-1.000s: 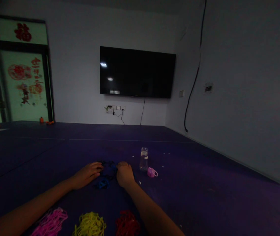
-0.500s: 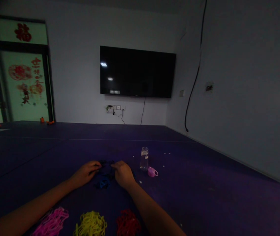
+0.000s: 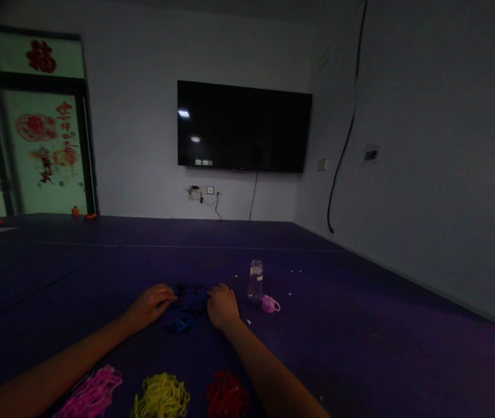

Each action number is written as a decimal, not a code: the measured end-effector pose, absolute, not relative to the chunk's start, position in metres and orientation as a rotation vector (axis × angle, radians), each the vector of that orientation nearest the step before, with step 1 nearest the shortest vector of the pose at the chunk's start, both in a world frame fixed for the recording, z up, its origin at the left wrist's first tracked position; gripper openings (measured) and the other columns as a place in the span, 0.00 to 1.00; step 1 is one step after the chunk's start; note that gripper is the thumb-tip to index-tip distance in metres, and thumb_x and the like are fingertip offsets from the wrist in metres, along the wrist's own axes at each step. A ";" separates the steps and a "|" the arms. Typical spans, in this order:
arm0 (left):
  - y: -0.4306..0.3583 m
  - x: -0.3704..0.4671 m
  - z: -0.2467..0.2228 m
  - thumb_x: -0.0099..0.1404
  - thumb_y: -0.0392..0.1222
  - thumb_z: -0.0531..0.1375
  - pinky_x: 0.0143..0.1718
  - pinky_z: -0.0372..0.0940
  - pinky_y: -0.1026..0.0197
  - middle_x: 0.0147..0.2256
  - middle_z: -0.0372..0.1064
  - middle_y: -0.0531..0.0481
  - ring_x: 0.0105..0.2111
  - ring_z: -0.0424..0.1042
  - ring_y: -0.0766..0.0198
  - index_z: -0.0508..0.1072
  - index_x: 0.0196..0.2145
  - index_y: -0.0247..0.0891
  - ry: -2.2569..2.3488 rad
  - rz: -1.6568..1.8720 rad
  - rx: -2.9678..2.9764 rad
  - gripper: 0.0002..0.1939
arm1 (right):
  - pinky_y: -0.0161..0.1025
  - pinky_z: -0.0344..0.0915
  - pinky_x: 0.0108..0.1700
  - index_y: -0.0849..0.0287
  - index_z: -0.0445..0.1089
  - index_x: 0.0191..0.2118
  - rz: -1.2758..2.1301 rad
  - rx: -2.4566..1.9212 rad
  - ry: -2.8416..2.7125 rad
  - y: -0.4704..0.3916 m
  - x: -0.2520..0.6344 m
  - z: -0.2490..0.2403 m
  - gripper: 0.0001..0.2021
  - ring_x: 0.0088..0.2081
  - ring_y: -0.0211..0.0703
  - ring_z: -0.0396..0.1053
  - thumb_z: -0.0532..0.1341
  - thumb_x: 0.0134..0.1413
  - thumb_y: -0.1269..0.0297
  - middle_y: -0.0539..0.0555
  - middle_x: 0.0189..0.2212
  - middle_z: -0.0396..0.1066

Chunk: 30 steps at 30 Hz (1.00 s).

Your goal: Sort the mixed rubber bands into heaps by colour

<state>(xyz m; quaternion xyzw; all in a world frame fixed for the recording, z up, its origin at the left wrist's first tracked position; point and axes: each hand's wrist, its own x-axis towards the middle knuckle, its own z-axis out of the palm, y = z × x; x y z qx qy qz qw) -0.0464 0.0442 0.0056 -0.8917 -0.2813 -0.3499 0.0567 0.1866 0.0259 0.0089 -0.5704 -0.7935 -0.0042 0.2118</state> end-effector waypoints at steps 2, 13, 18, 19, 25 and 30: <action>0.042 -0.046 0.007 0.63 0.34 0.53 0.37 0.66 0.59 0.31 0.72 0.47 0.34 0.70 0.61 0.74 0.33 0.38 -0.861 -1.055 -2.707 0.10 | 0.42 0.54 0.54 0.56 0.71 0.46 -0.013 -1.564 -2.225 0.025 0.187 0.010 0.20 0.55 0.46 0.58 0.50 0.51 0.75 0.55 0.49 0.68; 0.039 -0.043 0.012 0.60 0.31 0.54 0.36 0.64 0.61 0.31 0.69 0.48 0.34 0.69 0.61 0.69 0.28 0.37 -0.920 -1.047 -2.712 0.06 | 0.39 0.54 0.54 0.57 0.72 0.44 0.066 -1.449 -2.269 0.027 0.186 0.009 0.22 0.52 0.43 0.62 0.49 0.47 0.79 0.53 0.47 0.70; 0.037 -0.042 0.013 0.60 0.32 0.53 0.36 0.64 0.62 0.30 0.69 0.48 0.34 0.69 0.61 0.68 0.28 0.37 -0.943 -1.032 -2.717 0.06 | 0.39 0.55 0.55 0.59 0.73 0.44 0.025 -1.427 -2.273 0.028 0.187 0.007 0.21 0.52 0.43 0.63 0.49 0.47 0.79 0.54 0.48 0.70; 0.037 -0.042 0.013 0.60 0.32 0.53 0.36 0.64 0.62 0.31 0.69 0.48 0.34 0.69 0.61 0.68 0.28 0.37 -0.945 -1.030 -2.718 0.06 | 0.40 0.55 0.55 0.59 0.73 0.43 0.018 -1.406 -2.284 0.029 0.187 0.006 0.22 0.52 0.43 0.63 0.49 0.46 0.79 0.54 0.48 0.70; 0.035 -0.042 0.013 0.60 0.31 0.53 0.37 0.63 0.62 0.30 0.69 0.49 0.34 0.69 0.62 0.68 0.28 0.37 -0.948 -1.028 -2.718 0.07 | 0.39 0.58 0.54 0.59 0.73 0.44 0.072 -1.124 -2.376 0.034 0.186 0.002 0.25 0.51 0.42 0.64 0.49 0.42 0.81 0.54 0.48 0.69; 0.035 -0.042 0.013 0.58 0.30 0.53 0.36 0.63 0.62 0.31 0.69 0.49 0.34 0.69 0.62 0.68 0.28 0.38 -0.967 -1.015 -2.723 0.06 | 0.40 0.59 0.54 0.59 0.72 0.46 0.133 -1.051 -2.183 0.032 0.186 0.005 0.25 0.51 0.40 0.65 0.47 0.44 0.81 0.54 0.48 0.69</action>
